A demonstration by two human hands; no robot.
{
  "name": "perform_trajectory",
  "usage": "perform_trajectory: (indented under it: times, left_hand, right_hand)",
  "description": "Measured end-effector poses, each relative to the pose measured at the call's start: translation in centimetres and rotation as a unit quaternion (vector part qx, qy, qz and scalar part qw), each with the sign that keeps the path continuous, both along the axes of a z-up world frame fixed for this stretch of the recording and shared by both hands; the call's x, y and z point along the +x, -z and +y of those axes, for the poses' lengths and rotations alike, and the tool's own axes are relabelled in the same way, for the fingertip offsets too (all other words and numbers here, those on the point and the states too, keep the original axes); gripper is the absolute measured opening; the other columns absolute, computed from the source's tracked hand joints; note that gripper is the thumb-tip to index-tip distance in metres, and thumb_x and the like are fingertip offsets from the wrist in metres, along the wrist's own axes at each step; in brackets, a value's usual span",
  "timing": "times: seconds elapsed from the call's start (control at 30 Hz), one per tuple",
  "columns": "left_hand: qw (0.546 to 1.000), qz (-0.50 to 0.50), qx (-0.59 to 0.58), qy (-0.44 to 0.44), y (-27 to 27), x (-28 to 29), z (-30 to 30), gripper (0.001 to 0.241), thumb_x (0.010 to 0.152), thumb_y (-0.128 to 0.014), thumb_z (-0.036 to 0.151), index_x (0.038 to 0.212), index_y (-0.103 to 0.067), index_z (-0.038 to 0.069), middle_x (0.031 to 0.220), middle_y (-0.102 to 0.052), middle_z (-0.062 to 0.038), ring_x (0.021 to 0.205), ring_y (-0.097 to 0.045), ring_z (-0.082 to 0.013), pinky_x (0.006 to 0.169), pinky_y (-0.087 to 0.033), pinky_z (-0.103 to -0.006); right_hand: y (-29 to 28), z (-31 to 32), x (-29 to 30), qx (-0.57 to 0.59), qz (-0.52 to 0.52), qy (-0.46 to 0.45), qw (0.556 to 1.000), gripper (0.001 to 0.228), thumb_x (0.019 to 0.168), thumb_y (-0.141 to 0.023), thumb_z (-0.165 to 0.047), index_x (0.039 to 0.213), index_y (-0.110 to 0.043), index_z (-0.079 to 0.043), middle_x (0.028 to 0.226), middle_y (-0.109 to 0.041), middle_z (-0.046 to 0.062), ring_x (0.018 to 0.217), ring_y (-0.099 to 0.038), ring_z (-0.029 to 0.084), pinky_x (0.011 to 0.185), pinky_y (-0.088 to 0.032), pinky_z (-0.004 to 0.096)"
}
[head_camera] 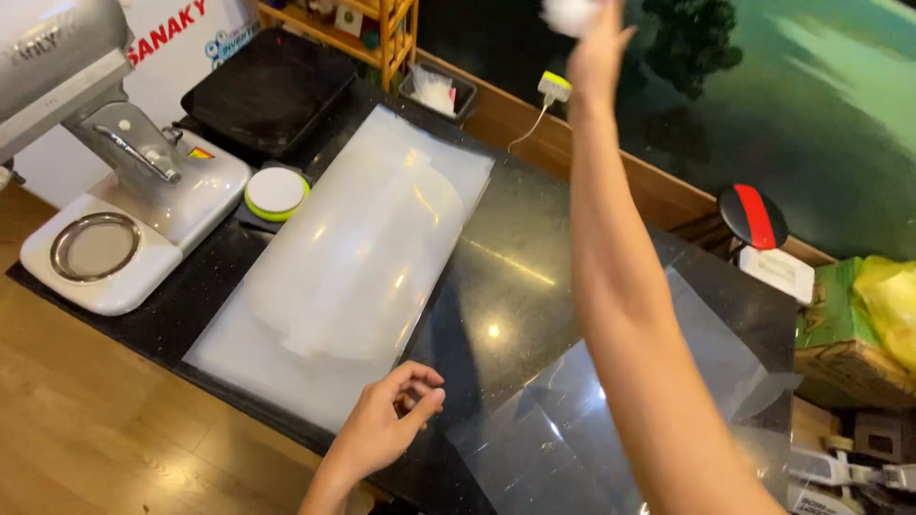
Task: The recorder folds clear plastic sheets into box or sleeve shapes for food packaging.
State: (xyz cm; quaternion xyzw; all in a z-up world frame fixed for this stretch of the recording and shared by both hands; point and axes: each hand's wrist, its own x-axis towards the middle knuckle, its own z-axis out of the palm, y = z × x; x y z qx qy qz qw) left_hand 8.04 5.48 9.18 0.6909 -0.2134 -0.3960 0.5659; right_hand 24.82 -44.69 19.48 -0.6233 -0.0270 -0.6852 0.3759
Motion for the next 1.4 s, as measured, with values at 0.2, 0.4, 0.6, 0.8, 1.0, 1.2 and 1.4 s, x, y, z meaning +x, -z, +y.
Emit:
perform_trajectory:
  times: [0.2,0.4,0.6,0.8,1.0,1.2,1.4]
  left_hand:
    - [0.998,-0.003,-0.067,-0.009,3.9,0.8,2.0,0.021,0.092,-0.073,0.017,0.108,-0.069,0.003,0.081,-0.070,-0.003,0.071,-0.062,-0.0081,0.062,-0.052,-0.0242]
    - [0.997,0.075,0.017,-0.013,9.9,0.7,2.2,0.023,0.093,-0.070,0.021,0.107,-0.067,0.003,0.082,-0.072,-0.003,0.066,-0.062,-0.0093,0.061,-0.053,-0.0253]
    - [0.963,-0.104,0.161,0.189,10.8,-2.4,0.4,0.043,0.083,-0.078,0.030,0.117,-0.063,0.008,0.093,-0.072,-0.009,0.073,-0.066,-0.0205,0.070,-0.056,-0.0350]
    - [0.934,-0.255,0.116,0.224,12.8,-5.5,-1.2,0.056,0.078,-0.082,0.029,0.122,-0.058,0.005,0.109,-0.067,-0.015,0.095,-0.068,-0.0336,0.079,-0.055,-0.0451]
    - [0.919,-0.290,0.167,0.210,12.5,-6.7,-3.1,0.027,0.092,-0.072,0.030,0.109,-0.068,0.009,0.110,-0.071,-0.011,0.103,-0.069,-0.0320,0.085,-0.054,-0.0439]
    - [0.879,-0.461,-0.045,0.115,7.3,-9.2,-5.2,0.035,0.082,-0.080,0.019,0.105,-0.064,0.000,0.095,-0.063,-0.016,0.089,-0.061,-0.0345,0.078,-0.051,-0.0457]
    - [0.929,-0.254,-0.098,0.250,7.4,-14.8,-8.2,0.023,0.089,-0.075,0.017,0.105,-0.067,0.003,0.089,-0.067,-0.009,0.076,-0.065,-0.0212,0.069,-0.054,-0.0344]
  right_hand:
    - [2.7,6.6,-3.4,0.035,0.184,0.108,0.976,0.045,0.113,-0.061,-0.031,0.146,-0.054,-0.001,0.150,-0.059,0.020,0.140,-0.055,0.028,0.121,-0.039,0.043]
    - [5.5,11.3,-18.0,0.149,0.351,-0.083,0.921,0.019,0.107,-0.068,-0.014,0.119,-0.065,0.000,0.116,-0.070,0.007,0.099,-0.065,0.009,0.085,-0.053,0.025]
    - [5.6,17.9,-34.5,0.256,0.423,-0.060,0.867,0.011,0.109,-0.064,-0.010,0.116,-0.067,-0.001,0.118,-0.072,0.008,0.100,-0.071,0.014,0.085,-0.059,0.029]
    - [9.2,23.9,-47.2,0.378,0.437,-0.021,0.816,0.011,0.106,-0.064,-0.011,0.110,-0.065,0.000,0.108,-0.073,0.011,0.093,-0.073,0.016,0.085,-0.060,0.030]
    - [10.3,28.8,-57.5,0.423,0.410,0.141,0.796,0.011,0.106,-0.065,-0.010,0.109,-0.066,0.000,0.102,-0.074,0.010,0.081,-0.069,0.012,0.071,-0.054,0.024]
    - [13.6,31.6,-67.4,0.387,0.327,0.377,0.775,0.014,0.110,-0.068,-0.013,0.113,-0.066,0.000,0.093,-0.068,0.006,0.070,-0.059,0.006,0.060,-0.047,0.020]
    - [16.9,33.1,-70.6,0.516,0.303,0.347,0.723,0.015,0.104,-0.064,-0.018,0.110,-0.065,-0.004,0.090,-0.070,0.005,0.059,-0.061,0.008,0.048,-0.046,0.022]
